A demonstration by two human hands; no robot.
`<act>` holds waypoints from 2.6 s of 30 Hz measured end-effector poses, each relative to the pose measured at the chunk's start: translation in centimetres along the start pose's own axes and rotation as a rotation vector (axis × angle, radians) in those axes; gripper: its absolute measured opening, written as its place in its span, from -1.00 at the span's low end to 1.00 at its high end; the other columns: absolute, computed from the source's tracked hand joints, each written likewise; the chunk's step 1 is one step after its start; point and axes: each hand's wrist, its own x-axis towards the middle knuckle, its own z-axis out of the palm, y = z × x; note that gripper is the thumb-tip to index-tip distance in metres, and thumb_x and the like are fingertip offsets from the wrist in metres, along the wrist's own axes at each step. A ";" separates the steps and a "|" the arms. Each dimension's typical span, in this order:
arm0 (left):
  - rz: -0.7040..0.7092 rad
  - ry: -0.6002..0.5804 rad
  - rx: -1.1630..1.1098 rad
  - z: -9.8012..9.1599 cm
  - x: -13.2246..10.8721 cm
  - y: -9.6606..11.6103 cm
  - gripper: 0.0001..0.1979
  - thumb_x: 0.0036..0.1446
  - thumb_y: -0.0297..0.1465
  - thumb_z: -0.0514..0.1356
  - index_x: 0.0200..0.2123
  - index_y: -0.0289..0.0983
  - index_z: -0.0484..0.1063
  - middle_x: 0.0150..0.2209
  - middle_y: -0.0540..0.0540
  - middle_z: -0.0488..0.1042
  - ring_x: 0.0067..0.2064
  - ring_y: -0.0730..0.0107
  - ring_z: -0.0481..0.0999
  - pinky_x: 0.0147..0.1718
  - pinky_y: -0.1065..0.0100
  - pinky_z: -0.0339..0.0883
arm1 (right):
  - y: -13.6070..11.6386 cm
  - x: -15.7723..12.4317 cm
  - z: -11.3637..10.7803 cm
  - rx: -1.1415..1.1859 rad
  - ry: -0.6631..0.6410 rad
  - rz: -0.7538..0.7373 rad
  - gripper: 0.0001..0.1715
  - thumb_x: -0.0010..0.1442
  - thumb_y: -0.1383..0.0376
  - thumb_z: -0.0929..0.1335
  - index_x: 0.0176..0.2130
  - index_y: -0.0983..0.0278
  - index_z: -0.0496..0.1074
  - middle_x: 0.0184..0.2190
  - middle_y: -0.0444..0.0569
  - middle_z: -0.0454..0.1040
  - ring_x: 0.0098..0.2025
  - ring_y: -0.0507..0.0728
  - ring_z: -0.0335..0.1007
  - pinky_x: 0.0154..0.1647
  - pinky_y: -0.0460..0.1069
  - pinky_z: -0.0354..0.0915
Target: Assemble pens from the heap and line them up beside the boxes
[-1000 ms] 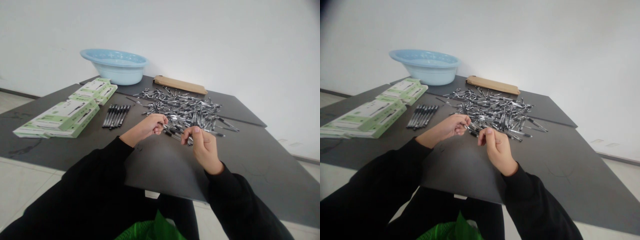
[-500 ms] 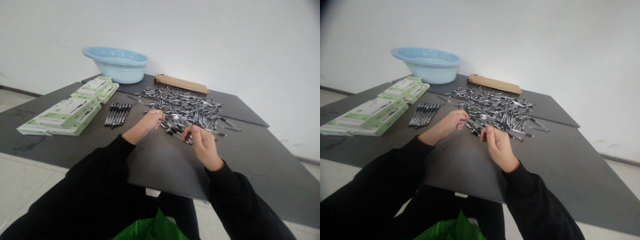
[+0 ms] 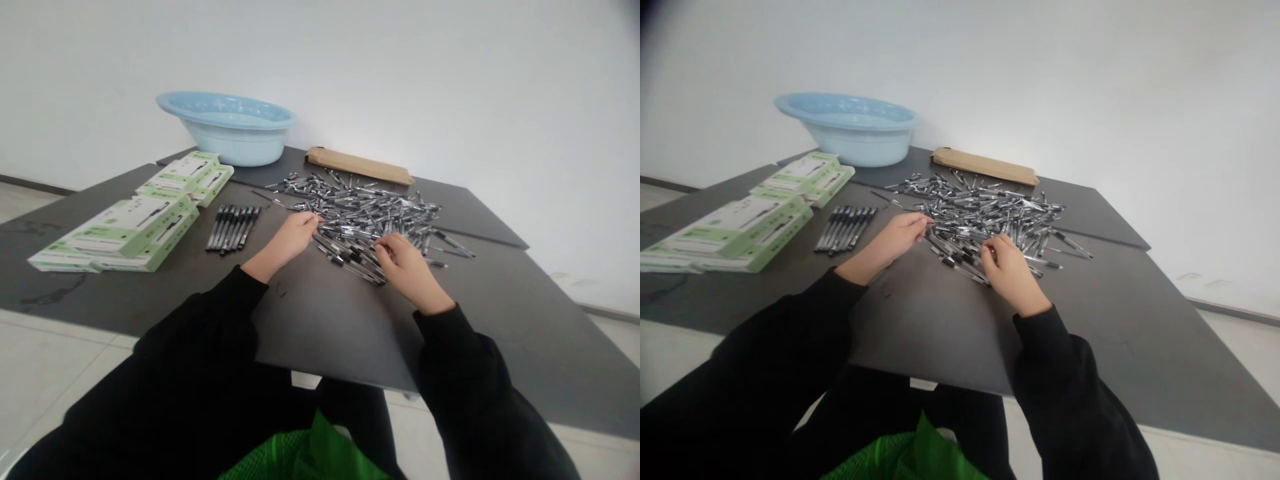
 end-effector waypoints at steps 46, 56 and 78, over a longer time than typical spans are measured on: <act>0.167 -0.018 0.952 -5.8 -0.9 -3.2 -0.74 0.13 -0.44 0.11 -0.16 -0.23 0.56 -0.09 -0.19 0.56 -0.01 0.09 0.50 -0.07 0.20 0.34 | -0.3 1.1 6.0 -0.047 -0.113 -0.042 -0.85 0.19 0.32 0.34 -0.32 0.24 0.55 -0.29 0.04 0.44 -0.17 0.21 0.38 -0.06 0.12 0.29; 0.148 -0.011 0.962 -5.0 -0.9 -3.4 -0.72 0.15 -0.45 0.08 -0.16 -0.25 0.57 -0.12 -0.24 0.51 -0.01 0.07 0.45 -0.06 0.19 0.33 | 0.7 1.8 6.2 0.027 -0.121 0.029 -0.88 0.15 0.33 0.35 -0.38 0.25 0.51 -0.32 0.02 0.45 -0.18 0.19 0.38 -0.09 0.10 0.27; 0.055 0.130 0.975 -3.3 -10.8 -1.7 -0.72 0.18 -0.18 0.17 -0.12 -0.20 0.45 -0.09 -0.20 0.43 0.00 0.04 0.37 -0.06 0.16 0.28 | 0.1 3.3 5.6 -0.004 -0.285 0.025 -0.87 0.17 0.31 0.38 -0.32 0.21 0.58 -0.30 -0.01 0.48 -0.21 0.15 0.39 -0.14 0.05 0.25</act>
